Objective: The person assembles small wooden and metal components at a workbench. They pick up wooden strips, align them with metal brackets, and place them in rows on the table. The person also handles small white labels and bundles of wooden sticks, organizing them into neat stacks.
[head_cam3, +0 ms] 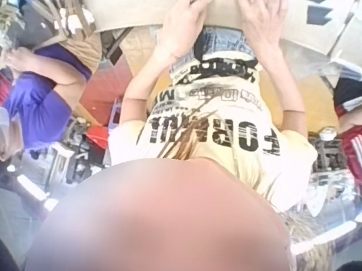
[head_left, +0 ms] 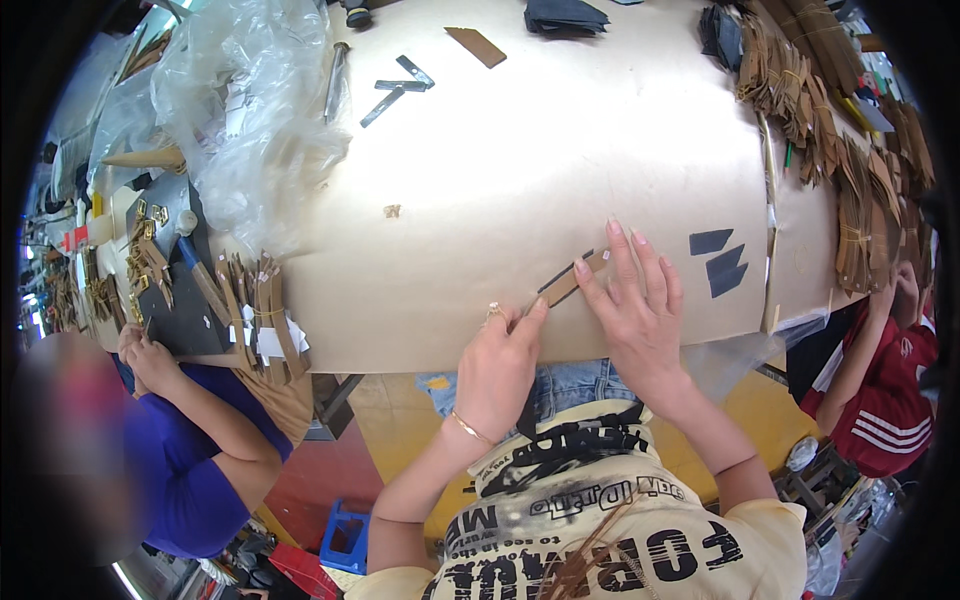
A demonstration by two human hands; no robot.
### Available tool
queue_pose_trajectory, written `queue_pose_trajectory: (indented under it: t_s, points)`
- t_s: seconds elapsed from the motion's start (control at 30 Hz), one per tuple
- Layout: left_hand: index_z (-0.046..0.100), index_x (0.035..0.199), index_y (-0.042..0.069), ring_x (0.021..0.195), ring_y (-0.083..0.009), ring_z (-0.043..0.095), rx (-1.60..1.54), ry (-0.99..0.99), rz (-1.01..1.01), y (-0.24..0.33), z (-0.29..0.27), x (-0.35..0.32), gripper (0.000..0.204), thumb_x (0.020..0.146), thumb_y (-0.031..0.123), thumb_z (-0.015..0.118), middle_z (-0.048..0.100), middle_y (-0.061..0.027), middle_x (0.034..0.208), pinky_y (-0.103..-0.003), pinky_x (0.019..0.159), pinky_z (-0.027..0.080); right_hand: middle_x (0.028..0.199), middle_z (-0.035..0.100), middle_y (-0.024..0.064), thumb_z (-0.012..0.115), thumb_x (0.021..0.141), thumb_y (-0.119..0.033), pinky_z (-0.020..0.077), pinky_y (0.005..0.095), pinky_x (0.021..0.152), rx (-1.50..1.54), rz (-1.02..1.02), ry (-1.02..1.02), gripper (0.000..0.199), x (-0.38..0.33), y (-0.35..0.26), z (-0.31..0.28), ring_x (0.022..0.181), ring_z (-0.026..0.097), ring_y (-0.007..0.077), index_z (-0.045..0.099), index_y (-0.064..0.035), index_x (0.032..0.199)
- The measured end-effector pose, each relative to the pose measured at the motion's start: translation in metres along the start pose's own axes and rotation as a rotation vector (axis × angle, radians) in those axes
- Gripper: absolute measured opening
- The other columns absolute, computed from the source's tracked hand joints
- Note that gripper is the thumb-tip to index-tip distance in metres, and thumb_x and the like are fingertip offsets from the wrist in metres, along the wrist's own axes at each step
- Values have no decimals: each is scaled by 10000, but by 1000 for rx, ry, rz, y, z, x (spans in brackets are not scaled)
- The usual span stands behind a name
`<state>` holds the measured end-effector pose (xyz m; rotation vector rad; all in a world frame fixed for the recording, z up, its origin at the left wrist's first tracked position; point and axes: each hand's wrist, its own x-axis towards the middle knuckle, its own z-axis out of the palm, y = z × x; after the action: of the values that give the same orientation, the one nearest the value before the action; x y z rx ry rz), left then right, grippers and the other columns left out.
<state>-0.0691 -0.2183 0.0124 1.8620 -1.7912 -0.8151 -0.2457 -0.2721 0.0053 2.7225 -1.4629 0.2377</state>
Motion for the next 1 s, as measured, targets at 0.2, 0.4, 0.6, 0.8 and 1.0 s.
queue_pose_trajectory:
  t_s: [0.2,0.4,0.6,0.8,1.0]
  points:
    - [649,1160,-4,658,-72,593,-568,-81,-290,-14,-16,17,249,912,2,639,652,-50,779,-221,614,493,1256,588,120,650,773,-13,452,377,961,425,-75,-99,465,3,-17,-13,1158,553,293,620,-46,1235]
    - [630,1105,-20,820,-76,638,-1084,-6,-248,-3,-19,20,177,940,46,632,682,-44,906,-225,730,506,894,655,101,703,810,11,535,333,799,680,14,89,465,15,-22,7,908,649,269,576,-7,1258]
    - [638,1119,0,903,-139,636,-1250,284,-181,-15,-32,27,196,938,77,636,667,-86,1019,-276,765,515,850,701,98,688,870,1,543,292,778,1203,449,-56,446,24,-12,4,801,670,140,536,31,1288]
    - [678,1109,52,943,-283,591,-200,238,42,-12,-7,28,313,823,166,732,630,-112,969,-402,905,438,859,710,109,679,875,4,544,290,793,1232,447,-77,486,26,-9,2,813,676,144,495,54,1322]
    - [702,910,56,923,-256,579,-227,86,48,-19,-9,55,190,820,219,738,635,-66,864,-402,857,416,873,710,110,682,861,8,546,302,798,1122,352,-93,460,25,-8,1,836,683,172,540,32,1297]
